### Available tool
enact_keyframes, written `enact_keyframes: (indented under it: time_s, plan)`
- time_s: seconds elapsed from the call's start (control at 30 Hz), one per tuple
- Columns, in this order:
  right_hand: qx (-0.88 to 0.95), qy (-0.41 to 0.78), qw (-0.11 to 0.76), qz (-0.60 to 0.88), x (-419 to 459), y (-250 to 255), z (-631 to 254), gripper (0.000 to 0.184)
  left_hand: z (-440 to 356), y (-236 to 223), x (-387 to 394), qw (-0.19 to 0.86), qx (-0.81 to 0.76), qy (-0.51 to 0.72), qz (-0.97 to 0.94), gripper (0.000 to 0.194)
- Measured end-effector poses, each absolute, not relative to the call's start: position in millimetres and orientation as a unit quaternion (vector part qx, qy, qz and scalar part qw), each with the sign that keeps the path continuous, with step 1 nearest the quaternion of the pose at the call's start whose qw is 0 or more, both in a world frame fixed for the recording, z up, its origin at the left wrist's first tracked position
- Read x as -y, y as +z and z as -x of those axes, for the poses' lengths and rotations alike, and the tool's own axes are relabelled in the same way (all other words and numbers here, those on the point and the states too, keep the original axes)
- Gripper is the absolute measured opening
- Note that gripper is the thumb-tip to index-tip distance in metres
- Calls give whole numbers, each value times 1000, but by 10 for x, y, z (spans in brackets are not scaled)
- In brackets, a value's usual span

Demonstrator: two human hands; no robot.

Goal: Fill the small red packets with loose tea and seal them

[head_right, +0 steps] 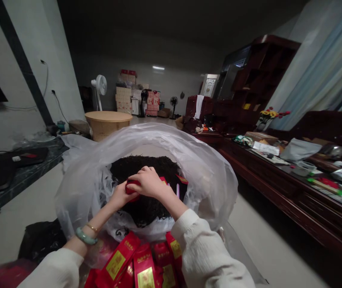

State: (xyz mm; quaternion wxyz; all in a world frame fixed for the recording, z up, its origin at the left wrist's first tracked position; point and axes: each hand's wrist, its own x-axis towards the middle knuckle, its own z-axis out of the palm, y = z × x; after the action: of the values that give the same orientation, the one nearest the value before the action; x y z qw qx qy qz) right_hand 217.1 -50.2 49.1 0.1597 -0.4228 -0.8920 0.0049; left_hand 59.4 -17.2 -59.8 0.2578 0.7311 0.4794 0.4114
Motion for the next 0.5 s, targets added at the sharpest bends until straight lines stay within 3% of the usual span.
enact_keyframes:
  time_s: [0.3, 0.5]
  plan:
    - [875, 27, 121, 468, 462, 401, -2060, 20, -623, -597, 197, 264, -482, 394, -737, 29]
    - [836, 171, 205, 480, 411, 460, -2121, 9, -602, -638, 140, 307, -481, 400, -717, 24]
